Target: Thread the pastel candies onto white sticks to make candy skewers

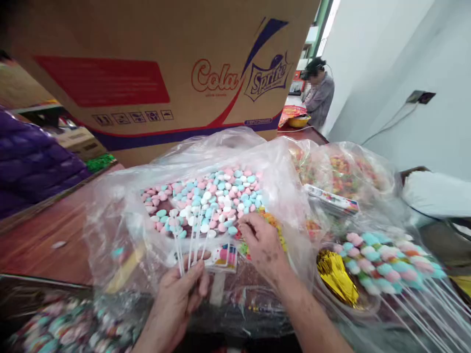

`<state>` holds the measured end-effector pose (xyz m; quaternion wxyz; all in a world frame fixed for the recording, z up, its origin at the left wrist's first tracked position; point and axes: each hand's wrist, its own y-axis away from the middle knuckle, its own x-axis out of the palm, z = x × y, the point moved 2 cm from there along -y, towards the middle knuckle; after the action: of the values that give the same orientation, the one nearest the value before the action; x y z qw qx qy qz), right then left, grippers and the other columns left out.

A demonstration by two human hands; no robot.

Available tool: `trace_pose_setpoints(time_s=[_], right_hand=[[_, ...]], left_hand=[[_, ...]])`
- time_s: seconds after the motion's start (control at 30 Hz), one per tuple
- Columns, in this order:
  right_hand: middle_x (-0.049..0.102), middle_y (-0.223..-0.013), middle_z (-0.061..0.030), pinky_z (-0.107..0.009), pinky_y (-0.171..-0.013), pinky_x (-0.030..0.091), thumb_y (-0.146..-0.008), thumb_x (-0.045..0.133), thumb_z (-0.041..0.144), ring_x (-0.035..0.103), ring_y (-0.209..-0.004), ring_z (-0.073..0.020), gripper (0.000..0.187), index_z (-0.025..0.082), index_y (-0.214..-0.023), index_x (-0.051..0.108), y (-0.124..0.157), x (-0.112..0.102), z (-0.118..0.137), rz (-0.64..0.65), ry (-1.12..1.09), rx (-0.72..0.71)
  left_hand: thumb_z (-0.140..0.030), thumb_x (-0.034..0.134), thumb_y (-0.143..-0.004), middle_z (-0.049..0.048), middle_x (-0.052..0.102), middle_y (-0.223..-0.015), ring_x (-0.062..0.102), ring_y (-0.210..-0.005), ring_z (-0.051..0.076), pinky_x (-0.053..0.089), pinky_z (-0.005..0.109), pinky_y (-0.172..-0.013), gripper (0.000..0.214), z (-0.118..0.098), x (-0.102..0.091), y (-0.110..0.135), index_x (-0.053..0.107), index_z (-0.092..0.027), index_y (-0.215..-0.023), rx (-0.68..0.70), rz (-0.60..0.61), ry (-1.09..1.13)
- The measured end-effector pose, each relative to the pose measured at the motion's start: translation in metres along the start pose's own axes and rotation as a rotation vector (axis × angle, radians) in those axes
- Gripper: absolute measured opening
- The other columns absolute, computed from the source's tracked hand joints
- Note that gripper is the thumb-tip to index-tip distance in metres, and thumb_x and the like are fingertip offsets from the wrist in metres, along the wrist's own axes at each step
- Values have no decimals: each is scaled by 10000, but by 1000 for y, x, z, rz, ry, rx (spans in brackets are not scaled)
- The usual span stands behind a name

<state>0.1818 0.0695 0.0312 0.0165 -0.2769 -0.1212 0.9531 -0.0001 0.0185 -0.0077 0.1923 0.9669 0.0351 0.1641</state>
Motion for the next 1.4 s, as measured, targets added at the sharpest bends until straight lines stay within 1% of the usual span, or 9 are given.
trace_pose_setpoints(time_s=[0.13, 0.27, 0.4, 0.5, 0.63, 0.77, 0.97, 1.27, 1.4], right_hand=[[681, -878, -25, -260, -733, 407, -919, 412, 255, 594, -805, -170, 242, 213, -873, 646, -25, 6, 9, 152, 325, 26], [689, -833, -64, -275, -695, 382, -944, 403, 291, 601, -787, -193, 275, 201, -867, 651, -46, 23, 6, 256, 553, 131], [685, -817, -97, -293, -685, 377, -888, 500, 307, 606, -797, -224, 214, 173, -849, 662, -56, 42, -2, 293, 568, 156], [680, -800, -66, -271, -654, 372, -793, 580, 235, 599, -759, -204, 139, 177, -881, 671, -57, 47, -11, 338, 517, 143], [683, -844, -11, -219, -613, 387, -775, 528, 184, 586, -720, -146, 269, 190, -1010, 659, -57, 37, -18, 364, 378, 134], [673, -825, 6, -203, -587, 390, -812, 457, 201, 572, -698, -128, 294, 170, -1008, 674, -59, 18, -16, 381, 304, 148], [654, -679, 5, -219, -553, 346, -738, 530, 171, 555, -638, -137, 210, 181, -801, 730, -56, 18, -12, 500, 398, 157], [707, -773, -53, -247, -600, 344, -698, 548, 105, 595, -702, -181, 224, 167, -804, 736, -55, 30, -3, 653, 617, 109], [689, -954, -86, -262, -688, 378, -734, 542, 138, 594, -846, -208, 228, 153, -901, 696, -45, 33, 3, 617, 654, 52]], left_hand=[[-407, 734, -704, -43, 553, -487, 275, -329, 7, 145, 150, -362, 377, -4, -5, -3, 632, -101, -900, 10, -27, 23], [-449, 769, -654, -49, 544, -494, 245, -315, -5, 131, 146, -349, 430, 0, -8, -7, 640, -104, -877, -5, -54, 67], [-510, 756, -667, -66, 490, -417, 211, -298, -1, 107, 144, -334, 466, 4, -10, -11, 638, -108, -871, 6, -63, 58], [-490, 753, -687, -62, 508, -428, 231, -298, 3, 116, 140, -332, 482, 6, -11, -12, 645, -103, -953, 15, -62, 49], [-462, 745, -702, -65, 512, -444, 275, -294, 10, 152, 141, -329, 454, 8, -12, -12, 647, -97, -954, 9, -48, 47], [-415, 739, -719, -48, 546, -479, 307, -311, 5, 159, 136, -345, 391, 9, -12, -12, 641, -96, -923, 18, -30, 54], [-458, 751, -685, -54, 528, -439, 252, -288, 3, 131, 143, -330, 403, 9, -12, -13, 631, -112, -854, -9, -19, 53], [-447, 750, -686, -50, 535, -445, 274, -288, 8, 141, 145, -335, 381, 9, -13, -13, 637, -117, -838, -3, -14, 38], [-423, 742, -699, -41, 561, -489, 328, -312, 13, 169, 139, -346, 341, 11, -13, -13, 630, -121, -812, 24, -20, 22]])
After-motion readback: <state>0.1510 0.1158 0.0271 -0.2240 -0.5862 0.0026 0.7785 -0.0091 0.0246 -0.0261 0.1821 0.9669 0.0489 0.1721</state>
